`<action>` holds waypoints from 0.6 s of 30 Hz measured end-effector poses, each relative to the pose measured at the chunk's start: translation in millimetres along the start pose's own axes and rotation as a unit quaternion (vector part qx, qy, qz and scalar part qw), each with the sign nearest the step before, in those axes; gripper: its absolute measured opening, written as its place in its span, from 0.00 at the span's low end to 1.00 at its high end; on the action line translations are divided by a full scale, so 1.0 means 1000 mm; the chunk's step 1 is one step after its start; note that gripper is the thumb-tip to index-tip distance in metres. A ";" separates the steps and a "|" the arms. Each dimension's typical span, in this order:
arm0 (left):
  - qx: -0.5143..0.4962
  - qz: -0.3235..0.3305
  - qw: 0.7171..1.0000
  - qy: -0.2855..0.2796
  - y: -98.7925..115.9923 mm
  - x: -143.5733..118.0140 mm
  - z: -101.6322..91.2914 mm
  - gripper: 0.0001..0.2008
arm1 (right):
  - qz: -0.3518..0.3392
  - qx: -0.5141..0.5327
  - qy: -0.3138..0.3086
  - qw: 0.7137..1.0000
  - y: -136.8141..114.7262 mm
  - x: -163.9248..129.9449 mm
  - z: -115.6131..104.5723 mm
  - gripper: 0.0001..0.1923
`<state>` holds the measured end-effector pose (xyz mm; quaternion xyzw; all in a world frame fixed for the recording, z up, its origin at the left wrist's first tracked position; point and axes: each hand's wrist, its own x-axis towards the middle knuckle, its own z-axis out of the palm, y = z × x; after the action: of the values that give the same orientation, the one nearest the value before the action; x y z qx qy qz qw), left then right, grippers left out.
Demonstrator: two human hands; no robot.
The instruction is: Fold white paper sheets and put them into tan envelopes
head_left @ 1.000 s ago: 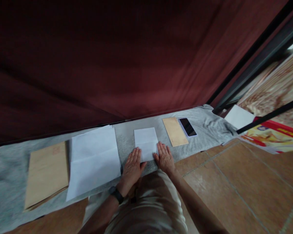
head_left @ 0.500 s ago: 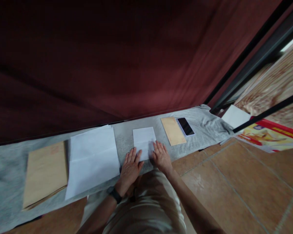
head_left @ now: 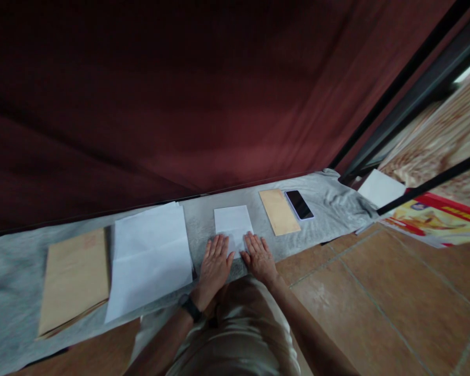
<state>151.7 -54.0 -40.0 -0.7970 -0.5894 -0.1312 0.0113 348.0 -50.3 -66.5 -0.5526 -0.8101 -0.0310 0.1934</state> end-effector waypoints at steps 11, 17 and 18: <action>-0.036 0.022 0.999 -0.023 0.024 0.082 0.037 0.29 | -0.008 -0.007 -0.003 1.000 0.000 0.001 0.000 0.29; -0.021 -0.033 0.999 -0.019 0.001 0.093 0.038 0.31 | -0.002 0.006 0.005 1.000 -0.002 0.001 -0.002 0.28; -0.018 -0.040 0.999 -0.017 -0.003 0.093 0.037 0.31 | -0.002 0.008 0.006 1.000 -0.002 0.001 -0.002 0.28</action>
<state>181.0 40.4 -55.2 -0.7751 -0.6184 -0.1287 -0.0180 346.4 -50.6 -64.4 -0.5491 -0.8103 -0.0280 0.2025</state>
